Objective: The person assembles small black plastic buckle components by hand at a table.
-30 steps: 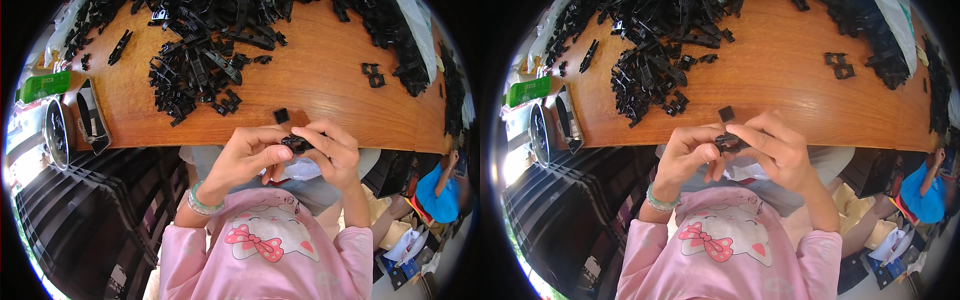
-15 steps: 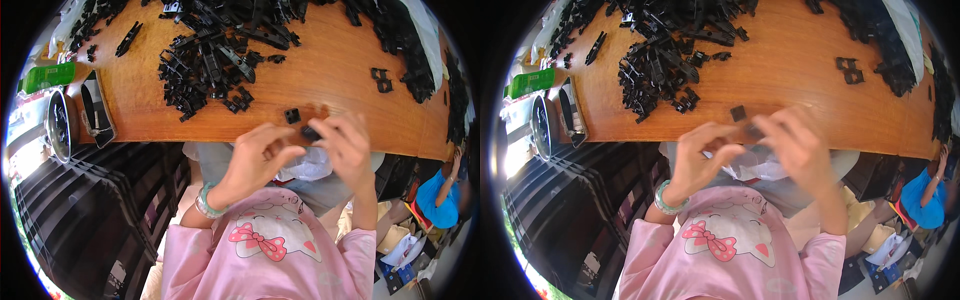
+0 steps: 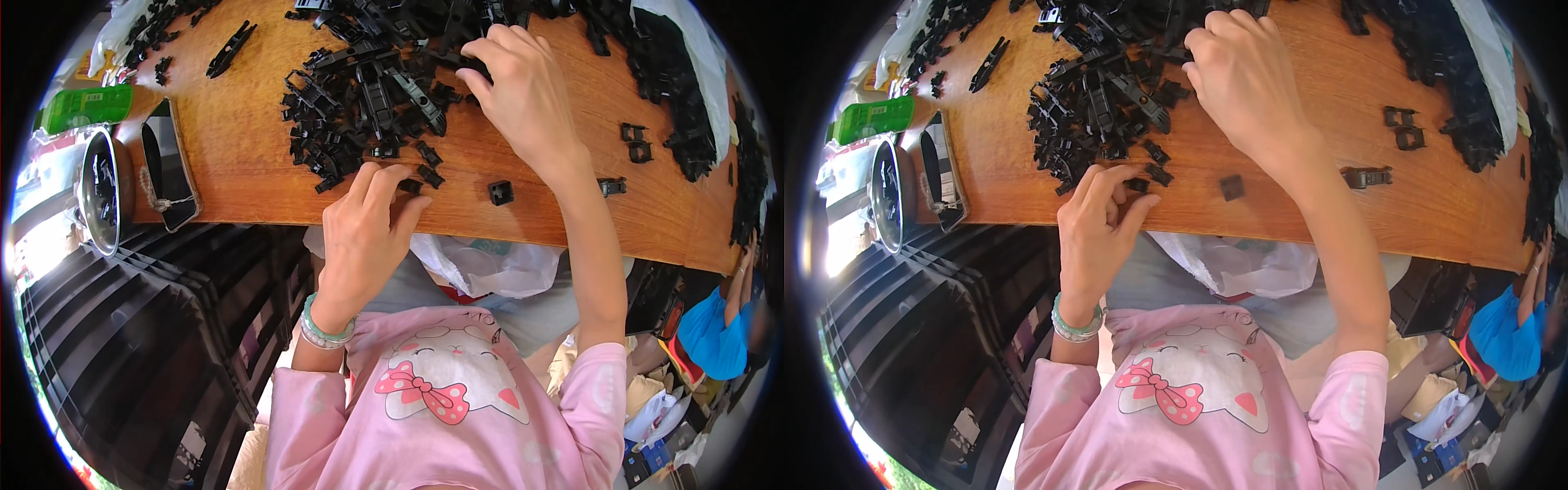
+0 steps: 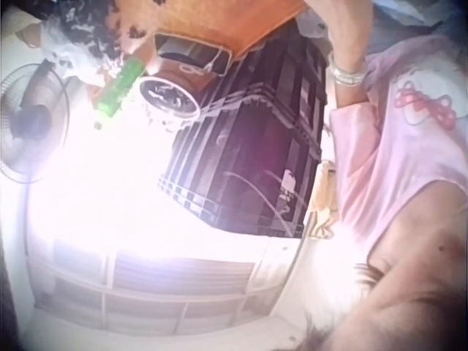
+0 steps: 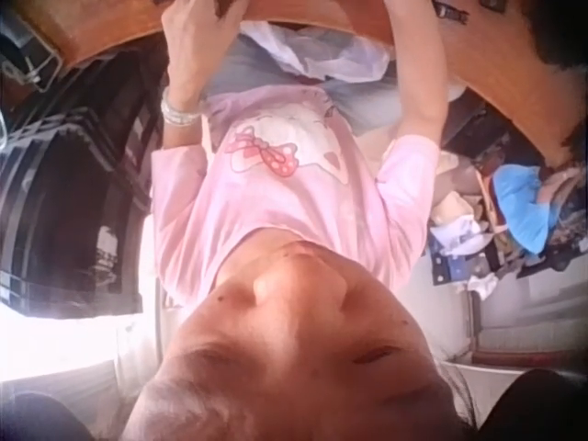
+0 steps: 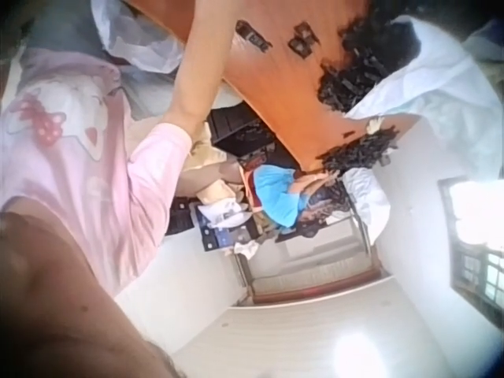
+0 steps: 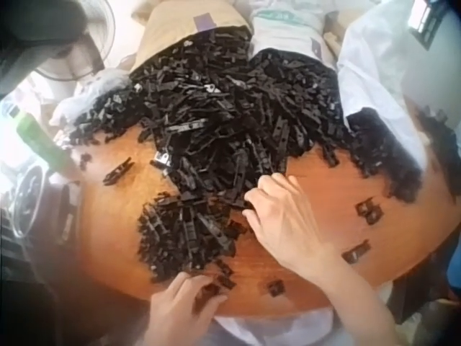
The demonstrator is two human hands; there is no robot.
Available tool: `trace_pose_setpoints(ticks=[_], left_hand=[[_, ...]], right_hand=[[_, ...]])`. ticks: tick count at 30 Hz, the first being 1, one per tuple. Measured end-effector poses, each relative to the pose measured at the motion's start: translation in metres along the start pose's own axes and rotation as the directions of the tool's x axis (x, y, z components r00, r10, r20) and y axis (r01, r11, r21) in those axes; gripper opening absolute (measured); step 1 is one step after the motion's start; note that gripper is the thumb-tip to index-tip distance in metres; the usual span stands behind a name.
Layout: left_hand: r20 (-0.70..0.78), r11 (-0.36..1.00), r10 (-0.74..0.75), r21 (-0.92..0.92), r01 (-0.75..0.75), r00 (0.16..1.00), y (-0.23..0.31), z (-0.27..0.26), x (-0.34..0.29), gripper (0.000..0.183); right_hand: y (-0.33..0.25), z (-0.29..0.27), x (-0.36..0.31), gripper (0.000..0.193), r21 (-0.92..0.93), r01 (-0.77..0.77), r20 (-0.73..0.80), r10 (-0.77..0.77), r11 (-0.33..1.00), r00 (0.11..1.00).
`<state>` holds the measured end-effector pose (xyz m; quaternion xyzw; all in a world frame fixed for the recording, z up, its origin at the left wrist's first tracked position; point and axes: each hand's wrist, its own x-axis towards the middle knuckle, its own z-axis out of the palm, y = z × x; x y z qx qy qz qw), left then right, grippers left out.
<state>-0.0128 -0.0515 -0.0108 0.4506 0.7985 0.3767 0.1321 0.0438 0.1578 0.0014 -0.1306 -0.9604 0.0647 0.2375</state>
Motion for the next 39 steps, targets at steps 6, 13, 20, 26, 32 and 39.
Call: trace_pose_setpoints(ticks=[6, 13, 20, 26, 32, 39], left_hand=[[0.098, 0.998, -0.043, -0.042, 0.048, 0.994, -0.003, -0.011, -0.001, 0.028], [0.019, 0.996, -0.046, 0.076, 0.045, 0.999, 0.008, -0.01, -0.012, 0.026], [0.109, 0.999, -0.028, -0.026, 0.031, 0.994, 0.01, -0.011, -0.001, 0.021], [0.042, 0.961, 0.075, -0.268, -0.061, 0.996, 0.028, 0.01, 0.003, 0.02], [-0.01, 0.959, 0.196, -0.206, -0.194, 0.98, 0.036, 0.049, 0.012, 0.02], [0.076, 0.958, 0.18, -0.238, -0.158, 0.981, 0.033, 0.047, 0.014, 0.025]], right_hand=[[-0.003, -0.021, -0.024, 0.011, 0.179, -0.224, 0.019, 0.225, 0.958, 0.974], [0.003, -0.042, -0.098, 0.02, 0.859, -0.488, 0.252, 0.7, 0.157, 0.668], [0.003, -0.055, -0.133, 0.026, 0.794, -0.608, 0.47, 0.653, -0.018, 0.594], [-0.019, -0.066, -0.132, 0.027, 0.48, -0.571, 0.275, 0.505, 0.666, 0.819], [-0.024, -0.065, -0.133, 0.028, 0.452, -0.565, 0.229, 0.523, 0.69, 0.821], [-0.02, -0.072, -0.12, 0.033, 0.525, -0.393, 0.185, 0.349, 0.755, 0.919]])
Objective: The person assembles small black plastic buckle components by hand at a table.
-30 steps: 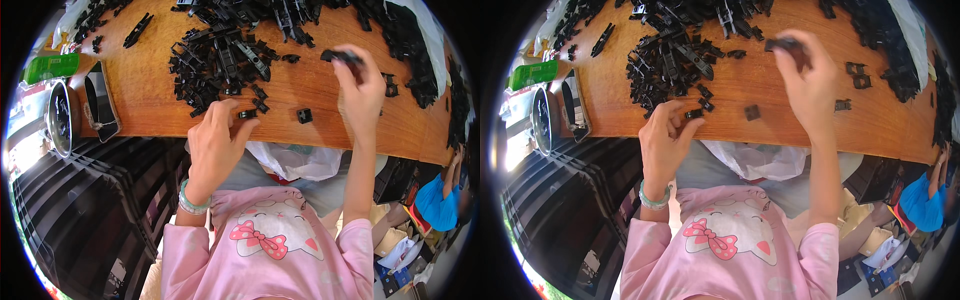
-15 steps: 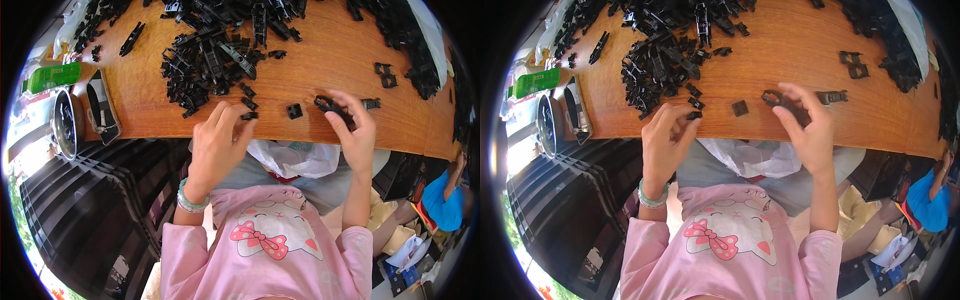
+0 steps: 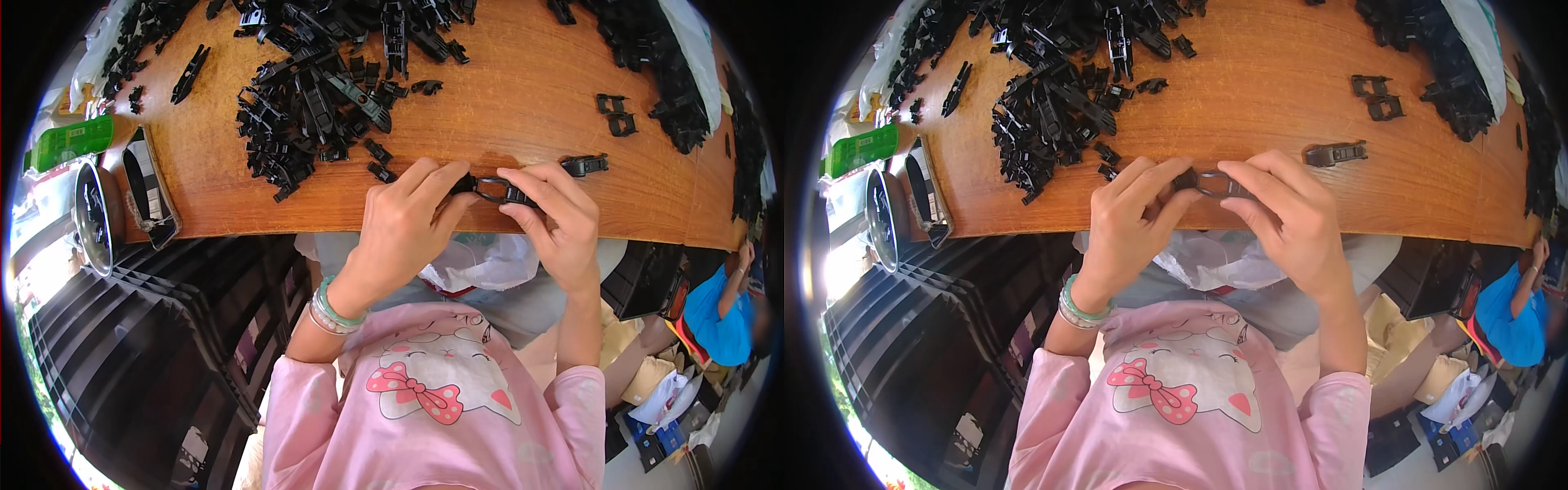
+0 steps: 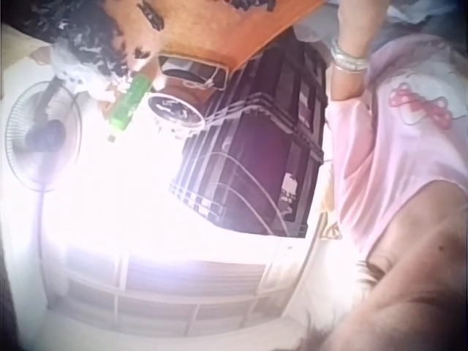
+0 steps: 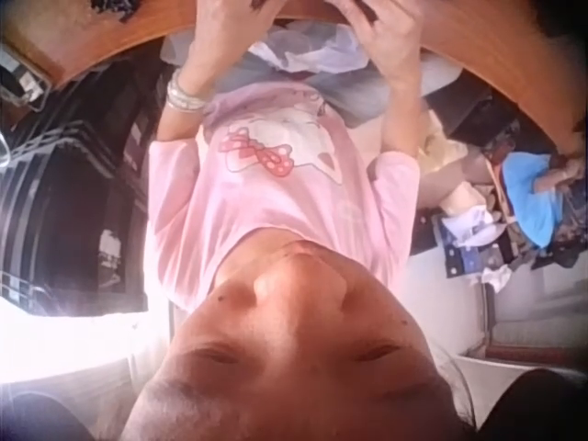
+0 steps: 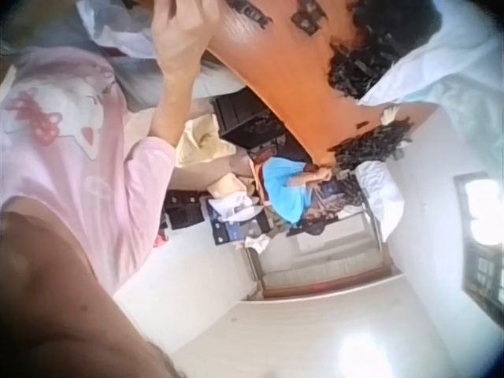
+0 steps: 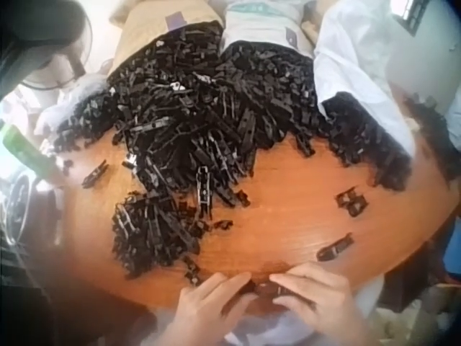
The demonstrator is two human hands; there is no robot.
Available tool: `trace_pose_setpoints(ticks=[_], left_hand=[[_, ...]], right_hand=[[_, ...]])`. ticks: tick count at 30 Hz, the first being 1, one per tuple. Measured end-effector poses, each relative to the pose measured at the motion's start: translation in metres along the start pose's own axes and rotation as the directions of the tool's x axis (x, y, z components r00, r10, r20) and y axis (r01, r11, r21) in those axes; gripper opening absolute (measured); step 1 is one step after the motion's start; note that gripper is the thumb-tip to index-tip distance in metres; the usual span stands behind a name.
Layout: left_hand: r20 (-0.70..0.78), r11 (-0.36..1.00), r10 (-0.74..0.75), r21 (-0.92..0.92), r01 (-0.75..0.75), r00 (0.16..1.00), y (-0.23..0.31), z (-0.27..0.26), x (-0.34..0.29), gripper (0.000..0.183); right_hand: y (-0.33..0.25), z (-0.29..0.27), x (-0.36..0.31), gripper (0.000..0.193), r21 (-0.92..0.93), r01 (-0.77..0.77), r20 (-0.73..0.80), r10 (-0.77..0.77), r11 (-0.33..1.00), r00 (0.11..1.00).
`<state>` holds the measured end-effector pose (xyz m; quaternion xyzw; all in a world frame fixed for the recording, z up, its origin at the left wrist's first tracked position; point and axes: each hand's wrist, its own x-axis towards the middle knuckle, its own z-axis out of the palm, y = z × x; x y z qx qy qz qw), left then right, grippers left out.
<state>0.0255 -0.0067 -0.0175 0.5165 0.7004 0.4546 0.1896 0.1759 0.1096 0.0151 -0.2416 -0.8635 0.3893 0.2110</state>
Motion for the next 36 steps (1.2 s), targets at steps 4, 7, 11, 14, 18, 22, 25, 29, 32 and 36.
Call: trace_pose_setpoints(ticks=[4, 7, 11, 14, 18, 22, 25, 29, 32, 36], left_hand=[[0.043, 0.998, 0.01, -0.07, -0.007, 0.999, -0.001, -0.002, 0.002, 0.025], [0.065, 0.993, 0.003, -0.114, 0.004, 0.998, -0.002, -0.004, 0.004, 0.024], [0.078, 0.987, 0.014, -0.162, -0.001, 0.997, -0.006, -0.004, 0.005, 0.023], [0.075, 0.989, 0.028, -0.145, -0.017, 0.997, -0.006, -0.004, 0.007, 0.026], [0.085, 0.987, 0.023, -0.159, -0.01, 0.996, -0.007, -0.003, 0.006, 0.022], [0.078, 0.987, 0.027, -0.162, -0.014, 0.997, -0.005, -0.004, 0.01, 0.021], [0.082, 0.991, 0.047, -0.13, -0.036, 0.996, -0.006, -0.003, 0.011, 0.02], [0.068, 0.994, 0.047, -0.106, -0.04, 0.997, -0.003, -0.003, 0.008, 0.022], [0.069, 0.997, 0.019, -0.076, -0.014, 0.997, 0.001, -0.004, 0.006, 0.021], [0.096, 0.938, -0.217, -0.256, 0.235, 0.971, 0.015, -0.013, -0.004, 0.023]], right_hand=[[0.001, -0.003, 0.007, 0.034, -0.01, 0.058, 0.08, -0.057, 0.998, 0.995], [-0.005, -0.013, 0.015, 0.036, -0.108, 0.099, 0.205, -0.075, 0.989, 0.976], [-0.017, -0.018, 0.029, 0.031, -0.242, 0.249, 0.31, -0.169, 0.938, 0.936], [-0.024, -0.018, 0.035, 0.023, -0.315, 0.311, 0.412, -0.166, 0.897, 0.896], [-0.029, -0.015, 0.032, 0.019, -0.344, 0.282, 0.382, -0.141, 0.895, 0.913], [-0.024, -0.016, 0.035, 0.018, -0.351, 0.275, 0.395, -0.125, 0.895, 0.91], [-0.019, -0.016, 0.036, 0.016, -0.333, 0.255, 0.4, -0.109, 0.908, 0.91], [-0.015, -0.015, 0.024, 0.026, -0.338, 0.231, 0.354, -0.104, 0.912, 0.929], [-0.005, -0.01, 0.013, 0.021, -0.267, 0.253, 0.193, -0.205, 0.93, 0.959], [-0.003, -0.005, -0.007, 0.034, 0.001, 0.1, -0.004, -0.1, 0.995, 0.995]])
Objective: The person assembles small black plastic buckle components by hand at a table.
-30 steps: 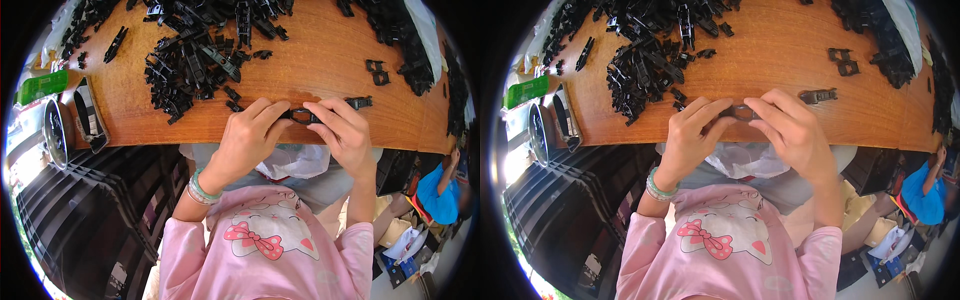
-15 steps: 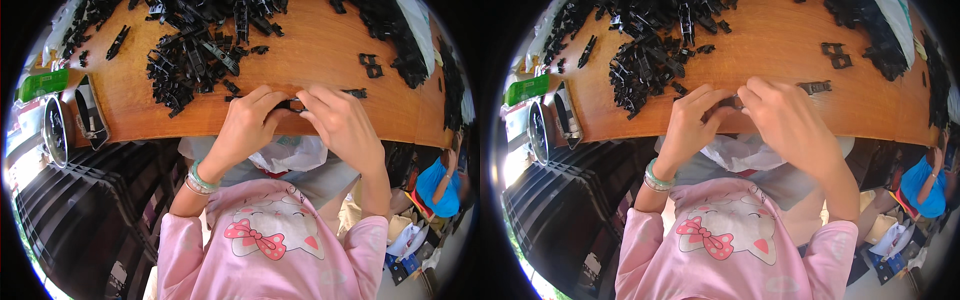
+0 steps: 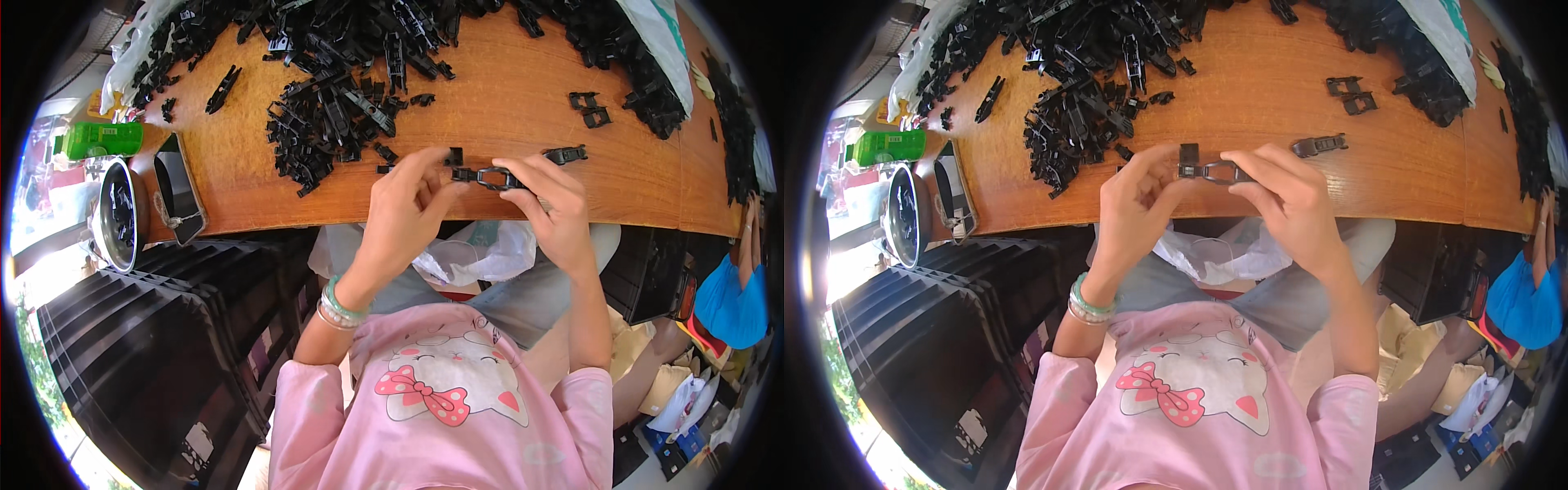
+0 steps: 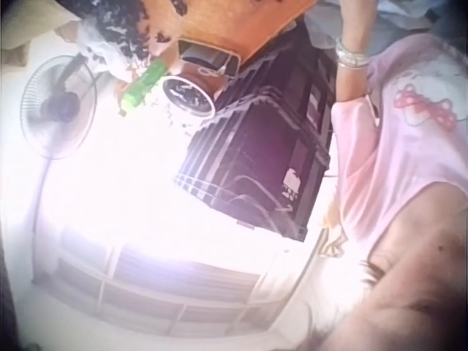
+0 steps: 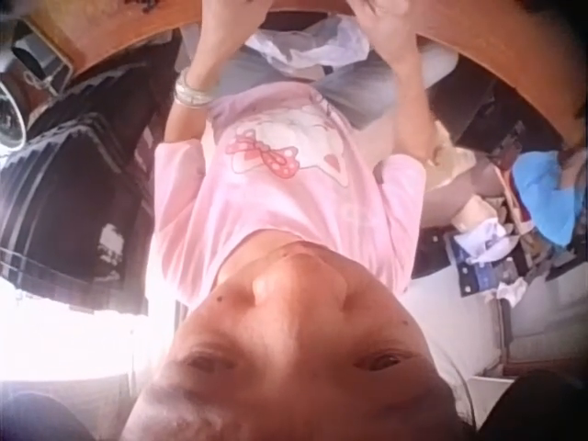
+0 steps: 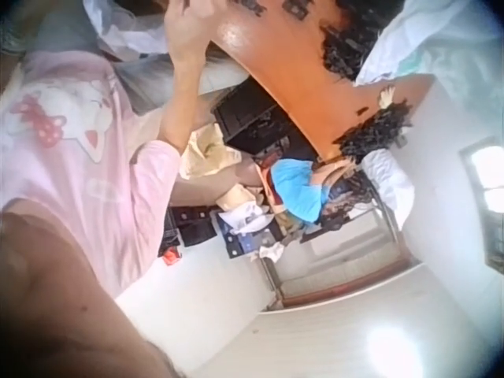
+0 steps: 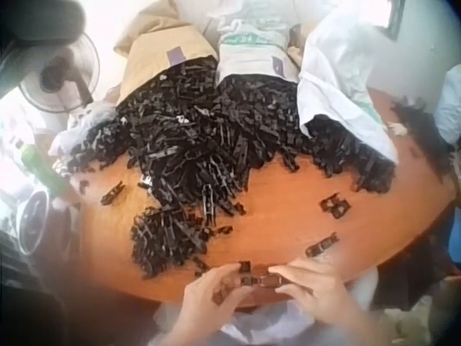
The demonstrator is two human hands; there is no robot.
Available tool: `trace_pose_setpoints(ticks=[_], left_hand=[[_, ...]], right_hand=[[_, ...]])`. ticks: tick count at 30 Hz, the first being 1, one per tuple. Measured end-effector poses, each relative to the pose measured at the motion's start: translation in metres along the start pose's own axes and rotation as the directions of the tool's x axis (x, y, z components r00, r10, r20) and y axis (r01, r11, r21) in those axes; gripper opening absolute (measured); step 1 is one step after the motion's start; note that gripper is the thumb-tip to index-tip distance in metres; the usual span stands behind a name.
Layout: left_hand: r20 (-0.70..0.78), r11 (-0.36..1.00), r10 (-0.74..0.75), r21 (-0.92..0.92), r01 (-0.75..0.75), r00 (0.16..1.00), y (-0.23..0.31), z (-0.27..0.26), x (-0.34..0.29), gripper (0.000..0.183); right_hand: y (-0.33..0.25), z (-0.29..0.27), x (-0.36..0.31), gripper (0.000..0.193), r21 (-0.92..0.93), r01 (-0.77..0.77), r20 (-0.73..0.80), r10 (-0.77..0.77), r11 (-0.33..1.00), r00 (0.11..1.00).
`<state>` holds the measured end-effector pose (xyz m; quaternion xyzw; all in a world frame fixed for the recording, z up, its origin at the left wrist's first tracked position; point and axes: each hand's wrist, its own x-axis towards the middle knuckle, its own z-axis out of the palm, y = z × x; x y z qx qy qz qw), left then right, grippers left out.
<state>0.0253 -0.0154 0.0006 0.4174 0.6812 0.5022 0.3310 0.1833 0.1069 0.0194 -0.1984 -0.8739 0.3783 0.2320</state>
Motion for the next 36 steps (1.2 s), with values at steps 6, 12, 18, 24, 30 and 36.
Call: trace_pose_setpoints(ticks=[6, 12, 18, 24, 30, 36], left_hand=[[0.425, 0.538, -0.094, -0.739, 0.405, 0.9, 0.015, -0.014, -0.01, 0.037], [0.476, 0.675, -0.057, -0.63, 0.385, 0.878, 0.01, -0.02, -0.016, 0.032], [0.411, 0.7, -0.172, -0.588, 0.405, 0.895, 0.021, -0.012, -0.022, 0.025], [0.359, 0.696, -0.328, -0.534, 0.48, 0.874, 0.011, -0.004, -0.028, 0.019], [-0.364, 0.933, 0.115, 0.358, 0.025, 0.924, -0.02, -0.018, -0.014, 0.02], [-0.355, 0.773, 0.164, 0.626, 0.104, 0.92, -0.019, -0.023, 0.001, 0.028]], right_hand=[[-0.007, 0.003, 0.002, 0.038, 0.211, 0.07, -0.012, -0.069, 0.975, 0.998], [-0.013, 0.007, -0.001, 0.042, 0.207, 0.122, 0.055, -0.136, 0.971, 0.989], [-0.018, 0.001, -0.005, 0.041, -0.034, 0.214, 0.111, -0.209, 0.976, 0.972], [-0.026, 0.003, -0.004, 0.038, -0.208, 0.227, 0.195, -0.187, 0.952, 0.963], [0.008, -0.014, 0.012, 0.033, -0.467, 0.011, 0.066, 0.022, 0.884, 0.998], [0.017, 0.029, 0.106, 0.026, -0.494, 0.405, 0.053, -0.438, 0.77, 0.897]])
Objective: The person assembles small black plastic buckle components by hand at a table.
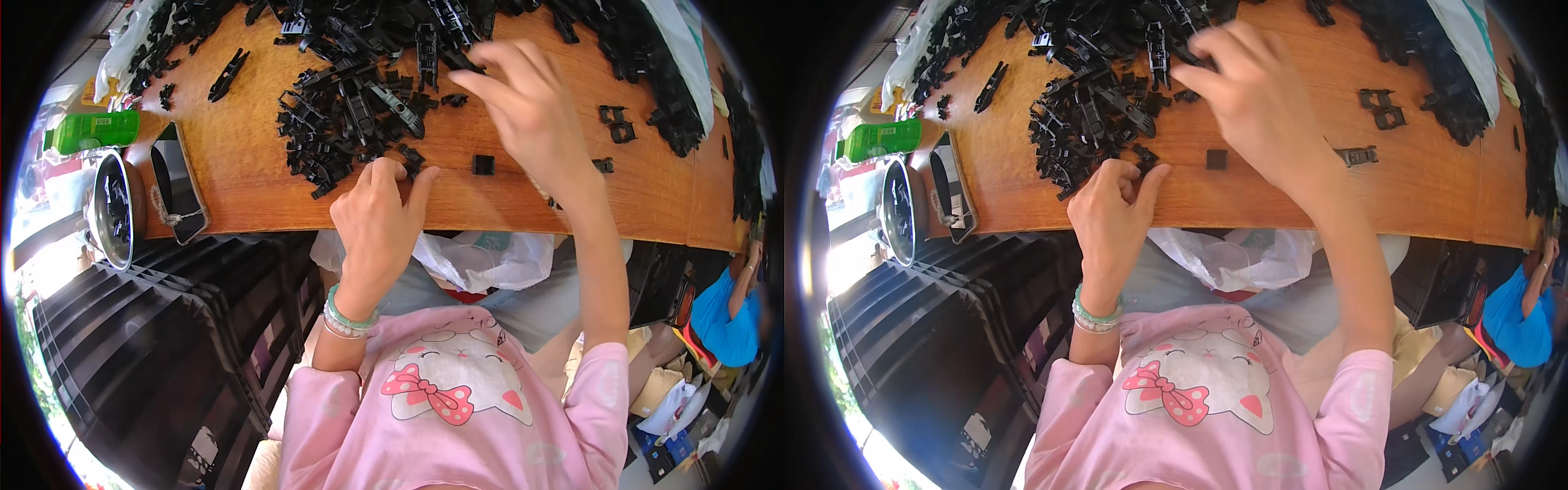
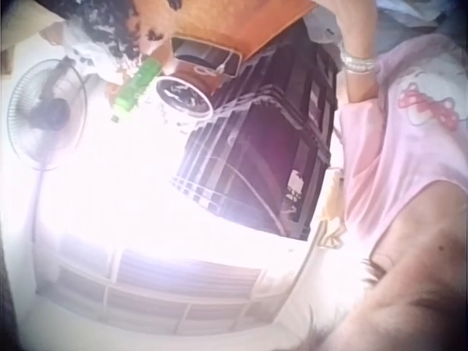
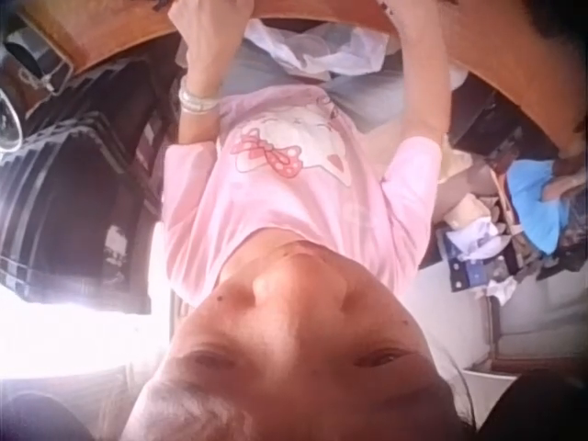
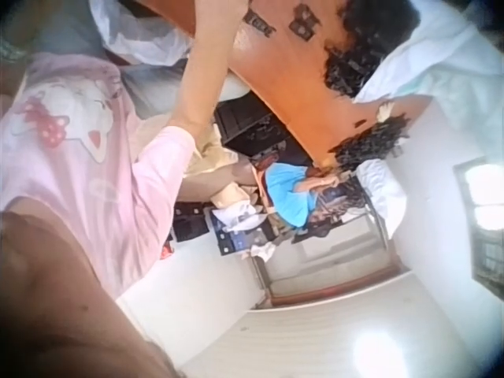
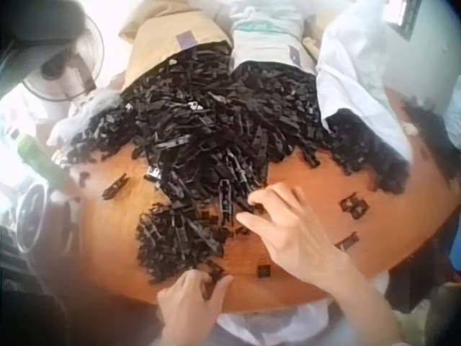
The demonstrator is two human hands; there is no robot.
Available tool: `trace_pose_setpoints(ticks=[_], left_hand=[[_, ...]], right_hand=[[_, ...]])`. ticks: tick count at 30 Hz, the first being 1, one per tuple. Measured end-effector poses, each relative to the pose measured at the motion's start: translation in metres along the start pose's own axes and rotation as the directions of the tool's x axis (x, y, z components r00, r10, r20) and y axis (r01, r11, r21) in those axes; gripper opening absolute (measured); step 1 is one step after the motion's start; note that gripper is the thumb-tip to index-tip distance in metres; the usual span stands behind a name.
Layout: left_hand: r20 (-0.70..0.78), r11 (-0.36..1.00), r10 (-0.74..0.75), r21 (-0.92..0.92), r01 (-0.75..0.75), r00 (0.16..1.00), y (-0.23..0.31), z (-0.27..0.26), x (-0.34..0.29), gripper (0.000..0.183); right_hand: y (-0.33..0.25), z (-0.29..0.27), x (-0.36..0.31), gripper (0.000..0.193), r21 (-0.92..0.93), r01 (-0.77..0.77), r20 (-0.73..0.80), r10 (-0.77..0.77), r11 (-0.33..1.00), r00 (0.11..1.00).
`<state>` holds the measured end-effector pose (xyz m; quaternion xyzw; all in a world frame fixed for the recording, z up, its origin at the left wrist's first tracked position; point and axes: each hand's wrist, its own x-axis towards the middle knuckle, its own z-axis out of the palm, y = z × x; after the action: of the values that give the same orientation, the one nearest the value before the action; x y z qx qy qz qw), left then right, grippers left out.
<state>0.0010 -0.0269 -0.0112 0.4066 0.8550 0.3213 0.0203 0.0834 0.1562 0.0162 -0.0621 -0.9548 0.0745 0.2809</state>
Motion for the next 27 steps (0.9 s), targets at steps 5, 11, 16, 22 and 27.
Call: trace_pose_setpoints(ticks=[5, 11, 16, 22, 27], left_hand=[[0.087, 0.993, 0.007, -0.119, 0.004, 0.996, -0.004, -0.007, -0.002, 0.021], [0.044, 0.959, 0.078, -0.276, -0.062, 0.996, 0.002, -0.007, -0.006, 0.019], [0.008, 0.847, 0.192, -0.507, -0.162, 0.981, 0.022, 0.02, 0.0, 0.016], [0.031, 0.866, 0.269, -0.444, -0.228, 0.963, 0.021, 0.035, 0.01, 0.018], [0.142, 0.888, 0.263, -0.423, -0.182, 0.954, 0.019, 0.031, 0.011, 0.023]], right_hand=[[0.008, 0.022, 0.046, 0.012, -0.172, 0.258, 0.127, -0.238, 0.951, 0.963], [0.013, -0.008, 0.024, 0.014, 0.063, 0.152, -0.01, -0.152, 0.986, 0.988], [-0.037, -0.025, -0.037, 0.03, 0.774, -0.486, 0.072, 0.706, 0.406, 0.705], [-0.041, -0.033, -0.086, 0.03, 0.398, -0.586, 0.175, 0.569, 0.706, 0.804], [-0.036, -0.043, -0.076, 0.034, 0.239, -0.473, 0.134, 0.454, 0.848, 0.881]])
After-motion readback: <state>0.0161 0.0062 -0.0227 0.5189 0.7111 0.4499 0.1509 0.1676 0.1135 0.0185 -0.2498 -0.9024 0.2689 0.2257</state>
